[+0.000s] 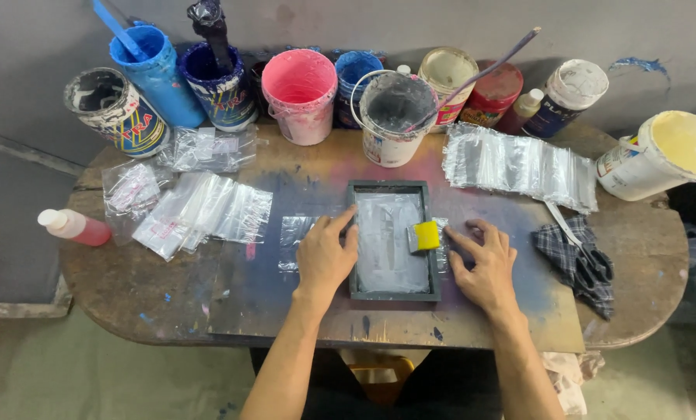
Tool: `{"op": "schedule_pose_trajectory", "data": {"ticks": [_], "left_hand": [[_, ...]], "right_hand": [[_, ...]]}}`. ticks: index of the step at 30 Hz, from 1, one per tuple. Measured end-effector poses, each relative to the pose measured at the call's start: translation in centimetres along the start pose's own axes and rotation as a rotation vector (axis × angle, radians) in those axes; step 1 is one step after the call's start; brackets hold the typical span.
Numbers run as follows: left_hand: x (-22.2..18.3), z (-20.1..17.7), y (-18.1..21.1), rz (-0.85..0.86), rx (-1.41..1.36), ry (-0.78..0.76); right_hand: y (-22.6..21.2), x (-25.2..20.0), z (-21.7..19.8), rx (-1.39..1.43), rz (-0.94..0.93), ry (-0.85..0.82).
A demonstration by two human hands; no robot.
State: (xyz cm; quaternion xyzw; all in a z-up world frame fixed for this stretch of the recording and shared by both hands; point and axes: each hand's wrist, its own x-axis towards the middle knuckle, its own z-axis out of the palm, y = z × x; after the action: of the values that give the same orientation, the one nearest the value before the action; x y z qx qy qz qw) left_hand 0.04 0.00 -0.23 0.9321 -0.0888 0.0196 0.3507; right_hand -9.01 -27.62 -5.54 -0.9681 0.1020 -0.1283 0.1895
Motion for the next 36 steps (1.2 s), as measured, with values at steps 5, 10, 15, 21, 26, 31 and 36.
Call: {"op": "schedule_pose_trajectory", "data": {"ticks": [5, 10, 15, 21, 26, 31, 36], "left_hand": [[0.0, 0.0, 0.1, -0.004, 0.005, -0.010], [0.3, -0.1, -0.1, -0.045, -0.014, -0.025], [0.3, 0.0, -0.3, -0.067, 0.018, -0.024], [0.3, -0.1, 0.2, -0.086, 0.047, -0.041], [0.2, -0.2, 0.5, -0.081, 0.028, -0.030], [-0.2, -1.0, 1.3, -0.078, 0.002, -0.042], [-0.3, -0.2, 0.7, -0.029, 0.050, -0.033]], "right_hand": [[0.1, -0.1, 0.1, 0.009, 0.002, 0.009], [-0.1, 0.0, -0.3, 0.029, 0.012, -0.006], [0.0, 0.0, -0.2, 0.032, -0.003, 0.000], [-0.4, 0.0, -0.5, 0.052, -0.002, 0.008], [-0.2, 0.0, -0.4, 0.045, -0.004, 0.003], [-0.1, 0.0, -0.3, 0.037, 0.002, -0.013], [-0.3, 0.1, -0.5, 0.034, 0.004, -0.007]]}}
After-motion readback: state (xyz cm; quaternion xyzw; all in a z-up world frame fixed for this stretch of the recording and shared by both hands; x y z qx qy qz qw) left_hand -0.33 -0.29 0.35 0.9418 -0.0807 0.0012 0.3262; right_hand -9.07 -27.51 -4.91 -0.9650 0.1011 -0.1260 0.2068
